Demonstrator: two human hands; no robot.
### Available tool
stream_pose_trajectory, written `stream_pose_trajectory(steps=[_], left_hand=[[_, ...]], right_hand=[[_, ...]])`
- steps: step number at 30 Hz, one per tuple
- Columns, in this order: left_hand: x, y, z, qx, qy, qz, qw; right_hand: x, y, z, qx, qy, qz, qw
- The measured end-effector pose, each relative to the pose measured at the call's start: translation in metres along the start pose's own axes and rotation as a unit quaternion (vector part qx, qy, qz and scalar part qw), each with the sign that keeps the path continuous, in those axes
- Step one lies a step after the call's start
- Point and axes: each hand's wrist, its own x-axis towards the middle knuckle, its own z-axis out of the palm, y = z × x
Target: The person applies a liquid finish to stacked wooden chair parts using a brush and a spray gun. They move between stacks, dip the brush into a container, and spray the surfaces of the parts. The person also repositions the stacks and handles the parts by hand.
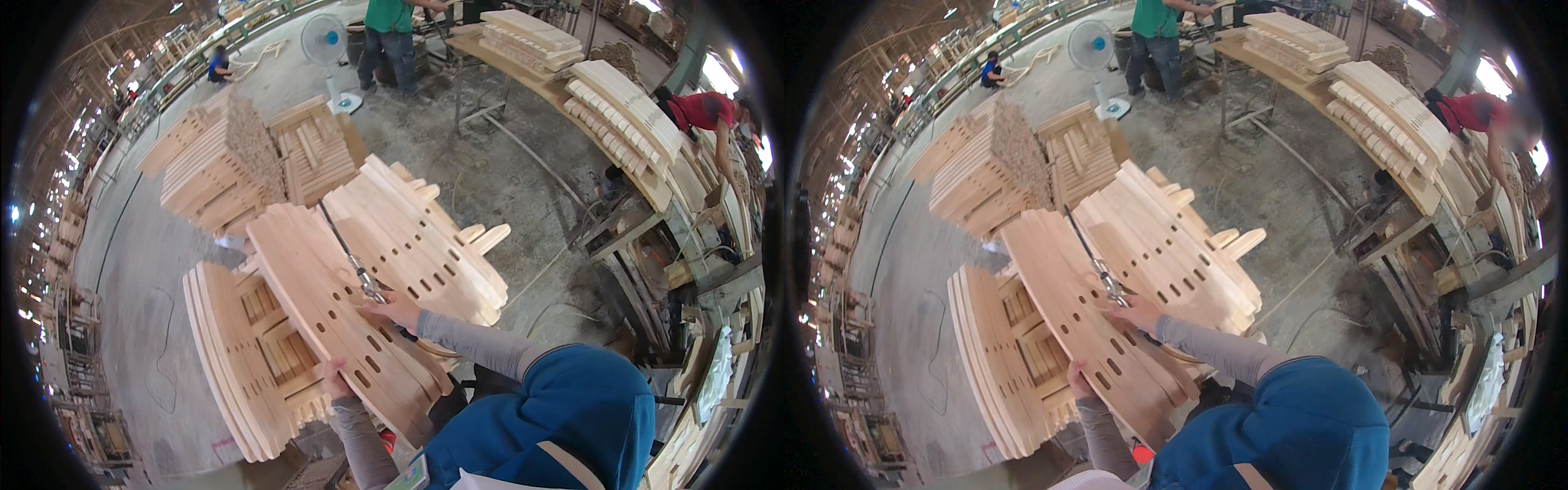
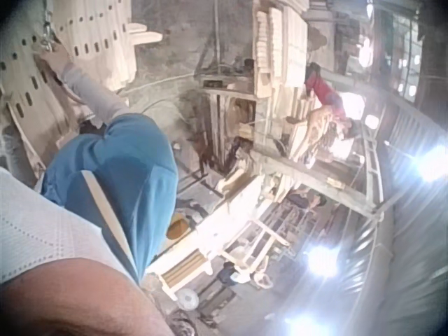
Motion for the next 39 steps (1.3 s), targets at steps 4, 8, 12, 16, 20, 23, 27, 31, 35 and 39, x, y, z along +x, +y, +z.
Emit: stream_pose_trajectory(steps=[4, 8, 12, 16, 20, 23, 27, 31, 35, 39], left_hand=[[0.027, -0.051, 0.015, 0.032, 0.046, 0.015, 0.998], [0.069, -0.091, 0.065, 0.012, 0.044, -0.027, 0.999], [0.099, -0.121, 0.106, -0.029, -0.008, -0.002, 1.000], [0.103, -0.145, 0.138, -0.066, 0.031, -0.083, 0.994], [0.095, -0.169, 0.165, 0.068, 0.107, 0.040, 0.991], [0.087, -0.172, 0.159, 0.216, 0.197, 0.078, 0.953], [0.065, -0.153, 0.167, 0.493, 0.201, 0.174, 0.829], [0.034, -0.153, 0.152, 0.495, 0.116, 0.137, 0.850], [-0.020, -0.133, 0.111, 0.496, 0.193, 0.295, 0.793], [-0.079, -0.035, -0.014, 0.656, 0.306, 0.278, 0.632]], right_hand=[[-0.011, 0.004, -0.058, -0.037, 0.052, 0.014, 0.998], [-0.008, -0.028, -0.130, -0.123, 0.098, -0.022, 0.987], [-0.002, -0.053, -0.170, -0.093, 0.090, -0.034, 0.991], [0.004, -0.054, -0.209, -0.098, 0.083, -0.020, 0.992], [-0.007, -0.048, -0.249, -0.119, 0.068, 0.036, 0.990], [-0.024, -0.052, -0.251, -0.117, 0.046, 0.058, 0.990], [-0.037, -0.048, -0.266, -0.173, 0.016, 0.044, 0.984], [-0.068, -0.054, -0.263, -0.241, -0.017, 0.073, 0.968], [-0.129, -0.058, -0.275, -0.469, -0.027, 0.118, 0.875], [-0.200, -0.080, -0.220, -0.596, -0.024, -0.098, 0.796]])
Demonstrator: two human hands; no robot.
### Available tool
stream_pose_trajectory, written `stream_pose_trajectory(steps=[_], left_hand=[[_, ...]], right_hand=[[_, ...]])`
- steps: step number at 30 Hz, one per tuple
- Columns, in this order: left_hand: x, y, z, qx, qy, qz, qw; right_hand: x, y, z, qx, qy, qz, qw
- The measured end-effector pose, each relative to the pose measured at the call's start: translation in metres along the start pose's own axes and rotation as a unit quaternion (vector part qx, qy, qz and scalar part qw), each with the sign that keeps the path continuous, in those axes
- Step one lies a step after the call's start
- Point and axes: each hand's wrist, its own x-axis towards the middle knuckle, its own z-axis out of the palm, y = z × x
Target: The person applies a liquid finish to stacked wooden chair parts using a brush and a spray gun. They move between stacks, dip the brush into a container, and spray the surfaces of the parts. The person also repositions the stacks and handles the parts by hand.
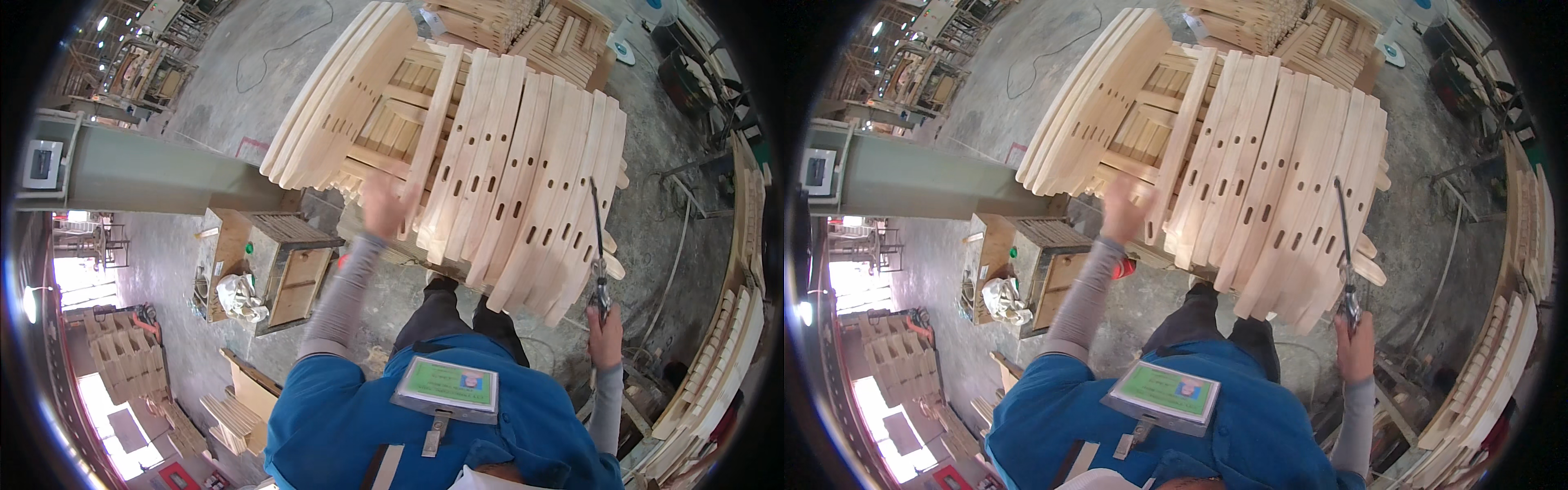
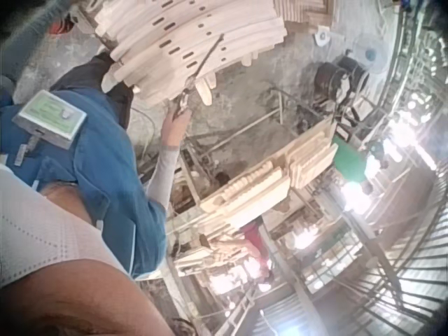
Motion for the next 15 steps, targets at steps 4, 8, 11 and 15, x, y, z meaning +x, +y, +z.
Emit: stream_pose_trajectory(steps=[4, 8, 11, 15], left_hand=[[0.054, -0.111, -0.079, 0.245, -0.007, -0.058, 0.968], [0.100, -0.170, -0.102, 0.301, -0.171, -0.174, 0.922], [0.108, -0.192, -0.095, 0.294, -0.191, -0.198, 0.915], [0.111, -0.206, -0.092, 0.280, -0.178, -0.219, 0.918]], right_hand=[[-0.020, -0.114, 0.024, 0.197, -0.051, 0.083, 0.976], [0.016, -0.170, 0.092, 0.323, -0.431, 0.106, 0.836], [0.058, -0.226, 0.163, 0.407, -0.482, 0.127, 0.765], [0.111, -0.288, 0.224, 0.528, -0.466, 0.121, 0.700]])
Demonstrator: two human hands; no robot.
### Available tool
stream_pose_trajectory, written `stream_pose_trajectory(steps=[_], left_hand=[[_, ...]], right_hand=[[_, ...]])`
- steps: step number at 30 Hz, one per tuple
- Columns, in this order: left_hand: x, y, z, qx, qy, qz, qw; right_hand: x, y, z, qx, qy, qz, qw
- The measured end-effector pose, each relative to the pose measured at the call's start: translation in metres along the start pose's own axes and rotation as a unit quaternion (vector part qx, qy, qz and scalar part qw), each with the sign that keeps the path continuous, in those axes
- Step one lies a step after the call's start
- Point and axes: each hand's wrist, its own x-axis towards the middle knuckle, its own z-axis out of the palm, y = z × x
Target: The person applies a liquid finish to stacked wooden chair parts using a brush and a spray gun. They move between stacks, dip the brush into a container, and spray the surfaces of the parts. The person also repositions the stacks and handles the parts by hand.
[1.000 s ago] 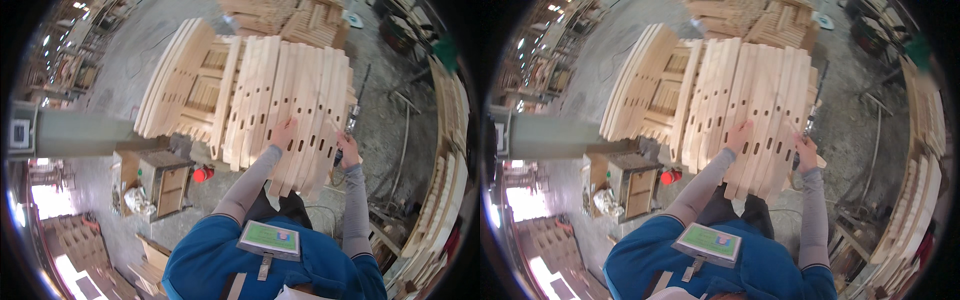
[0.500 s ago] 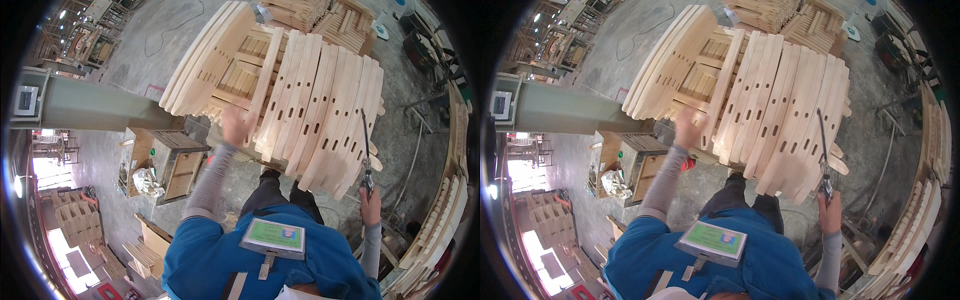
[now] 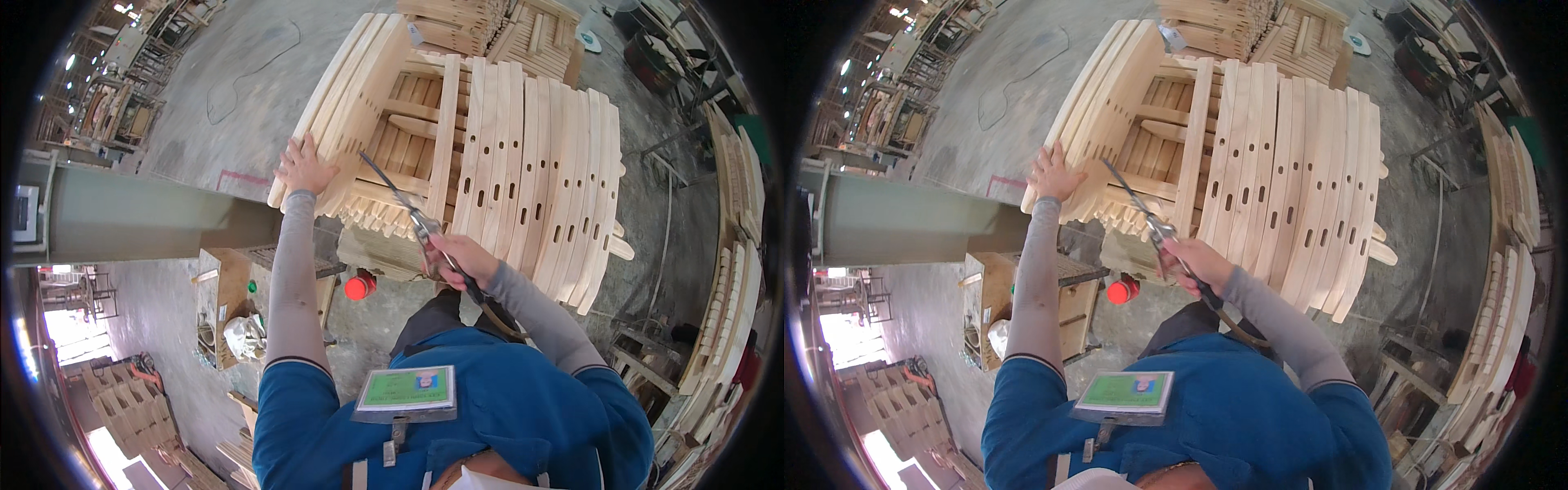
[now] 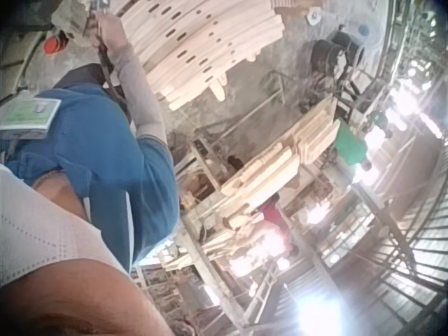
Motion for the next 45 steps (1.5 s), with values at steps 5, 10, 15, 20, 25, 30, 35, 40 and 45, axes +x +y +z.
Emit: stream_pose_trajectory(steps=[5, 10, 15, 20, 25, 30, 35, 40, 45], left_hand=[[0.007, 0.003, 0.001, -0.002, 0.012, 0.010, 1.000], [0.005, 0.002, -0.002, 0.008, -0.006, 0.002, 1.000], [0.009, 0.012, 0.001, -0.009, 0.019, 0.013, 1.000], [0.010, 0.008, 0.004, 0.007, 0.022, 0.007, 1.000], [0.006, 0.019, 0.003, 0.018, 0.016, 0.008, 1.000], [0.013, 0.026, -0.002, 0.016, 0.025, 0.019, 0.999], [0.008, 0.012, -0.003, 0.030, 0.029, 0.008, 0.999], [0.010, 0.021, -0.007, 0.031, 0.023, 0.014, 0.999], [0.007, 0.025, -0.004, 0.028, 0.030, 0.017, 0.999]], right_hand=[[0.053, 0.010, -0.018, 0.086, -0.028, 0.035, 0.995], [0.063, 0.024, -0.017, 0.141, -0.085, 0.034, 0.986], [0.067, 0.027, -0.033, 0.137, -0.023, 0.045, 0.989], [0.057, 0.016, -0.024, 0.090, -0.081, 0.007, 0.993], [0.090, 0.029, -0.049, 0.185, -0.022, 0.040, 0.982], [0.119, 0.027, -0.057, 0.208, -0.016, 0.044, 0.977], [0.107, 0.018, -0.042, 0.196, -0.099, -0.004, 0.976], [0.109, -0.008, -0.055, 0.228, -0.074, -0.051, 0.970], [0.124, -0.029, -0.070, 0.228, -0.070, -0.063, 0.969]])
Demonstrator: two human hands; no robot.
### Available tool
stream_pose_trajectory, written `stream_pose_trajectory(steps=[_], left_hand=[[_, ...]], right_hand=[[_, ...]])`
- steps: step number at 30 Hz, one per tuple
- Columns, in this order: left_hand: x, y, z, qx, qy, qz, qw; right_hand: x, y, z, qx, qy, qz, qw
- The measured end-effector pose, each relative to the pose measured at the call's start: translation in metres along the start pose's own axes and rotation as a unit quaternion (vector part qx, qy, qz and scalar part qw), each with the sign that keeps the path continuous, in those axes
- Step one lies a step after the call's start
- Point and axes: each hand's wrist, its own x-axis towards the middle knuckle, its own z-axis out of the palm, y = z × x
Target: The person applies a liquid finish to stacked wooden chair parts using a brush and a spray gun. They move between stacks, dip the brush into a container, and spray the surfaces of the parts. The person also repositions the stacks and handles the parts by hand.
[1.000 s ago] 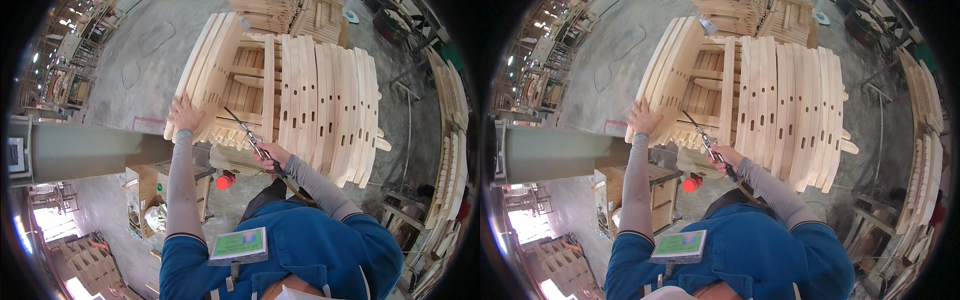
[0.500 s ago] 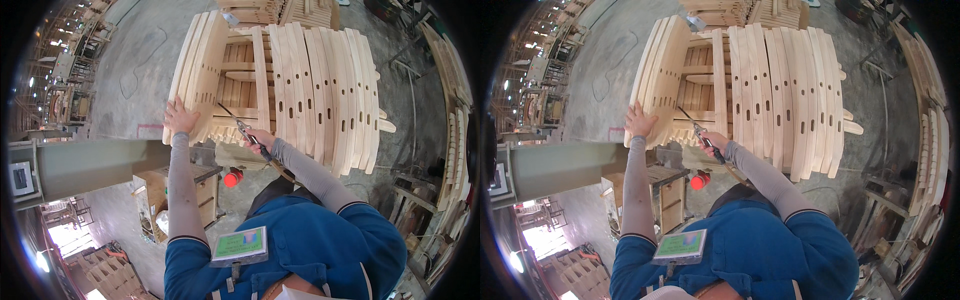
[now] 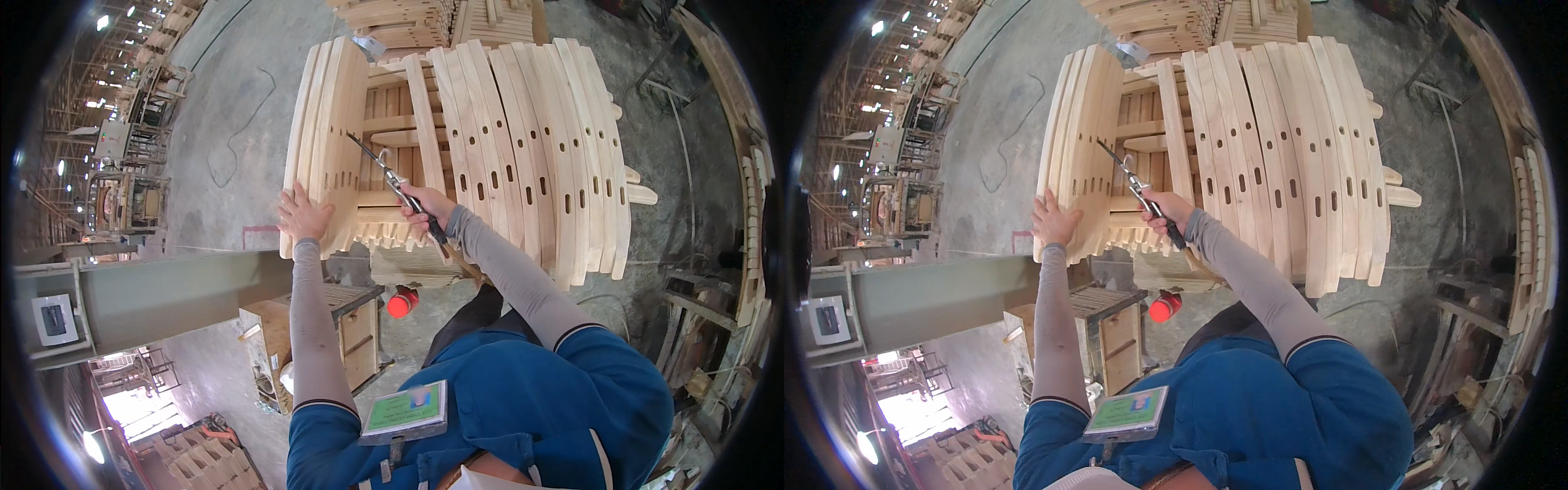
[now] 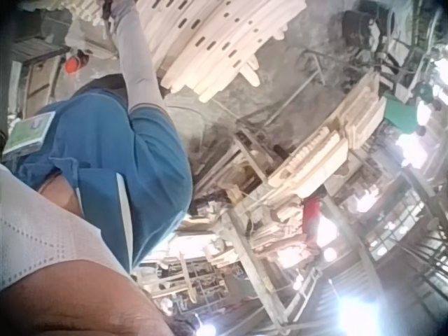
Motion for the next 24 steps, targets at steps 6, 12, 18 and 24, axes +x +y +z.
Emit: stream_pose_trajectory(steps=[6, 12, 18, 24], left_hand=[[-0.004, -0.001, 0.003, 0.003, -0.019, -0.003, 1.000], [-0.002, 0.003, 0.004, -0.009, -0.007, -0.003, 1.000], [0.004, 0.011, 0.002, -0.017, 0.015, 0.011, 1.000], [-0.002, -0.010, 0.009, 0.005, 0.005, -0.006, 1.000]], right_hand=[[-0.006, -0.008, -0.003, 0.021, 0.001, 0.014, 1.000], [-0.021, -0.012, -0.004, -0.007, -0.010, 0.043, 0.999], [-0.011, -0.017, -0.027, -0.062, 0.089, 0.058, 0.992], [-0.099, 0.027, -0.013, -0.224, -0.001, 0.124, 0.967]])
